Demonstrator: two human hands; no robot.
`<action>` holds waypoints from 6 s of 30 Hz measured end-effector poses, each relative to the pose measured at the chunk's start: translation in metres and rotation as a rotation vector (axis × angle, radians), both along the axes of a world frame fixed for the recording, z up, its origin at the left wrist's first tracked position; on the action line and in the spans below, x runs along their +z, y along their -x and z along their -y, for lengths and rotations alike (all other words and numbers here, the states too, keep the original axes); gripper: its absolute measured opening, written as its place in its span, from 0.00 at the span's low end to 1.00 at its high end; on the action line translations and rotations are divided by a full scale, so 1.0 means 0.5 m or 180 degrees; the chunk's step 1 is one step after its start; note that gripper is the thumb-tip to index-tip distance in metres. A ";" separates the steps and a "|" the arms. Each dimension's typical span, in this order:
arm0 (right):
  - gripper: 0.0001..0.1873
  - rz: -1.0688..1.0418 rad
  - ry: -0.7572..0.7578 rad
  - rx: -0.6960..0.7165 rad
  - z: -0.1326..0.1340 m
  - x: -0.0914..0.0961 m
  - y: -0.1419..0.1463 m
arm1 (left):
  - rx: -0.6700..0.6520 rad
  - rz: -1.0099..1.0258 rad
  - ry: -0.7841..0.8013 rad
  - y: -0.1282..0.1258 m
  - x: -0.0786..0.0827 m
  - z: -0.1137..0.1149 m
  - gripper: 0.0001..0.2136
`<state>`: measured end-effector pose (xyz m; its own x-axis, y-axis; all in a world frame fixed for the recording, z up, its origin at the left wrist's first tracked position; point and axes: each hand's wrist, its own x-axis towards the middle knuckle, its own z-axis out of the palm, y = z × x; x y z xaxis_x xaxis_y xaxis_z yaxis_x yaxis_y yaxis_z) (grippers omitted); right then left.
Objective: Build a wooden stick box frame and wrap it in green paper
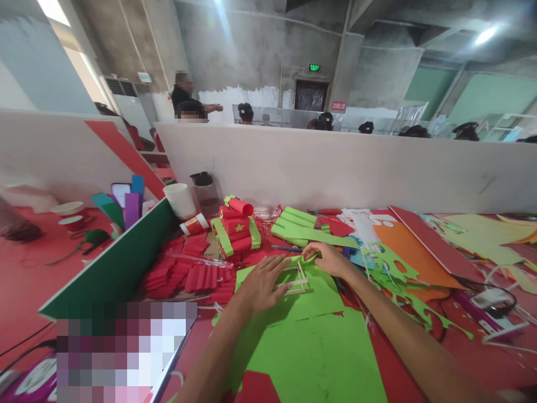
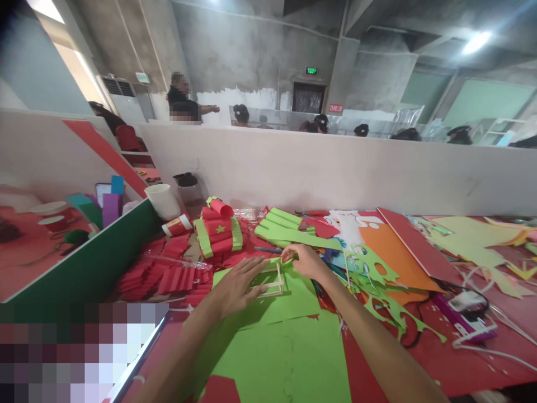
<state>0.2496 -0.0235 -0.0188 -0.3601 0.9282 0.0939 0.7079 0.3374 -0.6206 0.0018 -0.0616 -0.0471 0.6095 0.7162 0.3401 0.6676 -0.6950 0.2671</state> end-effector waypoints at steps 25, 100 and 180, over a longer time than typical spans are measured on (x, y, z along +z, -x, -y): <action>0.16 -0.1213 0.0216 -0.0095 -0.064 -0.023 0.067 | -0.0086 -0.0034 0.0158 0.002 0.004 0.000 0.27; 0.19 -0.1961 0.0022 -0.0339 0.076 -0.063 0.052 | -0.0280 0.0049 0.0269 0.006 0.024 0.007 0.26; 0.19 -0.1938 0.0167 -0.0251 0.018 -0.111 0.104 | -0.1178 -0.0943 -0.1284 -0.111 0.025 0.100 0.11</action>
<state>0.1974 -0.0327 -0.0744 -0.1863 0.9588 0.2147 0.2427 0.2566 -0.9356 0.0571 -0.1114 -0.0347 0.9026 0.2898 0.3183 0.3688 -0.9020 -0.2246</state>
